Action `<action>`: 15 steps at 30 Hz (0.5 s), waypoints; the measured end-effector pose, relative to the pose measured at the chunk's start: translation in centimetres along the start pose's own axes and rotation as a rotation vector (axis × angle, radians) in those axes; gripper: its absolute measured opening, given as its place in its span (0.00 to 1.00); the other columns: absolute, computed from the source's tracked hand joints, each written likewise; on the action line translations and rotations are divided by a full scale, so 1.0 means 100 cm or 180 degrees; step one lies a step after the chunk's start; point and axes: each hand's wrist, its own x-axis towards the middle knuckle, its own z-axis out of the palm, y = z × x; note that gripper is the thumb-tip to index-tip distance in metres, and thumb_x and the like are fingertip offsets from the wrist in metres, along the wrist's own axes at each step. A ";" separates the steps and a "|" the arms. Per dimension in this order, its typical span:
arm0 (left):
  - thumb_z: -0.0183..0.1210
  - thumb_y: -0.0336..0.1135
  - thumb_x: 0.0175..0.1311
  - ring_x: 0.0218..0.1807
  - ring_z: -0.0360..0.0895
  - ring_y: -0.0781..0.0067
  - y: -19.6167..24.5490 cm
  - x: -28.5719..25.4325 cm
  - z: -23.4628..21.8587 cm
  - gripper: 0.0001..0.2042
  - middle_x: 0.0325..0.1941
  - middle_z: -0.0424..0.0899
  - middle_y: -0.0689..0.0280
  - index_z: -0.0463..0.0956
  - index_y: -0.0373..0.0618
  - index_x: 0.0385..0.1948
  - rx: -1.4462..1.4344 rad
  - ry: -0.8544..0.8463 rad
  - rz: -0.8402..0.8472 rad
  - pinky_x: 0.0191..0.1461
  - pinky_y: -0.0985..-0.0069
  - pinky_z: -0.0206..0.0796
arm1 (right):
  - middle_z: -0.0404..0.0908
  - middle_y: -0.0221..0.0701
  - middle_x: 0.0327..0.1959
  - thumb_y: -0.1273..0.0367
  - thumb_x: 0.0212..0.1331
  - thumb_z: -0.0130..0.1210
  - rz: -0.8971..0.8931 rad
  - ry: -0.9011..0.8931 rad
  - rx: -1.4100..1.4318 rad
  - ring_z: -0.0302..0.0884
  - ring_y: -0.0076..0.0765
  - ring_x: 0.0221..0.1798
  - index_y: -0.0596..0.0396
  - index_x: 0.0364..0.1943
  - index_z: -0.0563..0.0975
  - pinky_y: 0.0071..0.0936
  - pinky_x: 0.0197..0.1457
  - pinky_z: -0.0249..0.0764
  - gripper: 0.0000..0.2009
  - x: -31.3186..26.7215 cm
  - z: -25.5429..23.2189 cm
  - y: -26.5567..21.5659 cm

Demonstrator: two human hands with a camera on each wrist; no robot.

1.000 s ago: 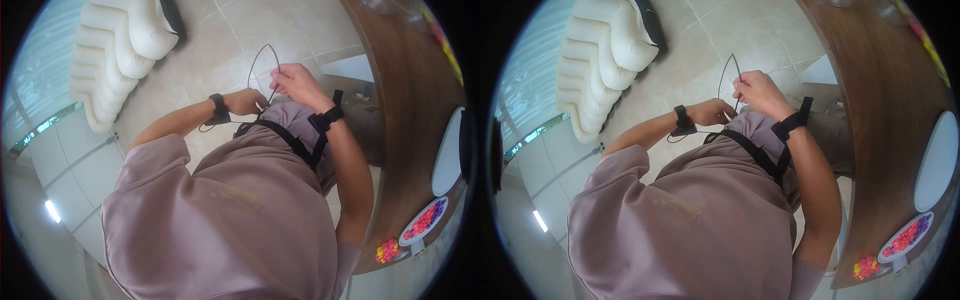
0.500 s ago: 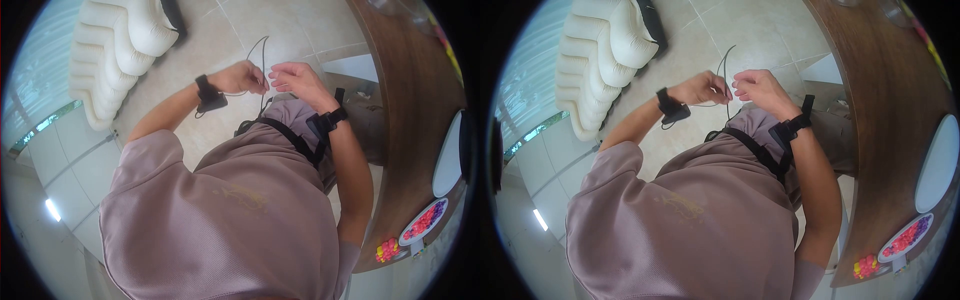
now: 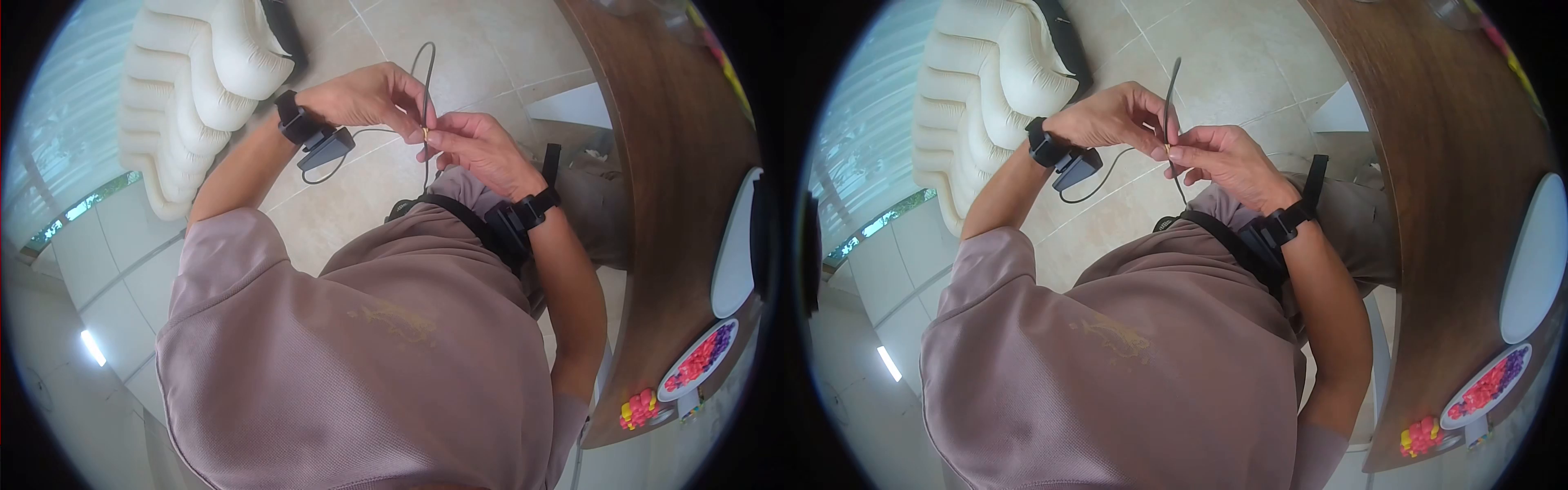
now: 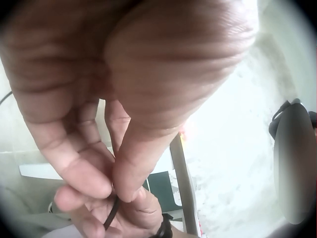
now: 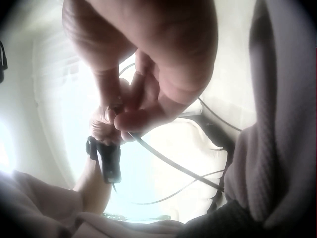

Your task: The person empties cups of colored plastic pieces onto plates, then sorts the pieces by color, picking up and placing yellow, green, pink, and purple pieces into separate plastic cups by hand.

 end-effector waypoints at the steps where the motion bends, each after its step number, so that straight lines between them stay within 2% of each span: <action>1: 0.71 0.23 0.58 0.39 0.82 0.80 0.001 0.001 0.001 0.07 0.34 0.88 0.68 0.87 0.39 0.38 0.0072 -0.0019 0.0104 0.50 0.79 0.73 | 0.87 0.32 0.43 0.66 0.68 0.64 -0.0005 0.0005 0.0007 0.85 0.27 0.47 0.61 0.49 0.83 0.25 0.48 0.78 0.13 0.000 -0.002 0.002; 6: 0.71 0.22 0.57 0.37 0.80 0.80 0.005 -0.002 0.010 0.08 0.32 0.86 0.69 0.87 0.40 0.37 0.0178 -0.0051 0.0218 0.50 0.79 0.73 | 0.86 0.33 0.42 0.69 0.66 0.66 -0.0109 -0.0085 0.0427 0.85 0.29 0.45 0.64 0.49 0.81 0.24 0.49 0.79 0.14 0.003 -0.008 0.010; 8: 0.71 0.23 0.57 0.34 0.78 0.79 0.004 -0.001 0.012 0.08 0.31 0.84 0.69 0.87 0.40 0.37 0.0490 0.0028 0.0467 0.47 0.77 0.72 | 0.86 0.33 0.42 0.70 0.65 0.67 -0.0104 -0.0120 0.0419 0.85 0.28 0.44 0.64 0.49 0.81 0.24 0.49 0.80 0.14 0.003 -0.007 0.007; 9: 0.71 0.23 0.57 0.34 0.78 0.79 0.006 -0.004 0.014 0.08 0.31 0.84 0.69 0.87 0.40 0.37 0.0491 0.0029 0.0455 0.47 0.77 0.72 | 0.87 0.33 0.41 0.70 0.64 0.67 -0.0087 -0.0144 0.0421 0.85 0.28 0.44 0.65 0.49 0.82 0.25 0.50 0.80 0.13 0.002 -0.006 0.007; 11: 0.70 0.21 0.59 0.42 0.81 0.78 0.020 -0.008 0.016 0.07 0.36 0.84 0.70 0.85 0.41 0.37 0.0696 -0.0175 0.0376 0.48 0.78 0.71 | 0.87 0.33 0.40 0.71 0.63 0.67 -0.0010 -0.0232 0.0286 0.85 0.27 0.44 0.64 0.48 0.82 0.25 0.49 0.80 0.13 0.000 -0.004 0.004; 15: 0.71 0.22 0.57 0.40 0.82 0.78 0.040 -0.016 0.016 0.08 0.35 0.85 0.69 0.85 0.39 0.37 0.1254 -0.0171 -0.0033 0.44 0.78 0.70 | 0.87 0.33 0.37 0.71 0.61 0.69 0.0156 -0.0551 -0.0015 0.84 0.26 0.42 0.64 0.45 0.84 0.25 0.49 0.80 0.12 0.001 0.002 -0.001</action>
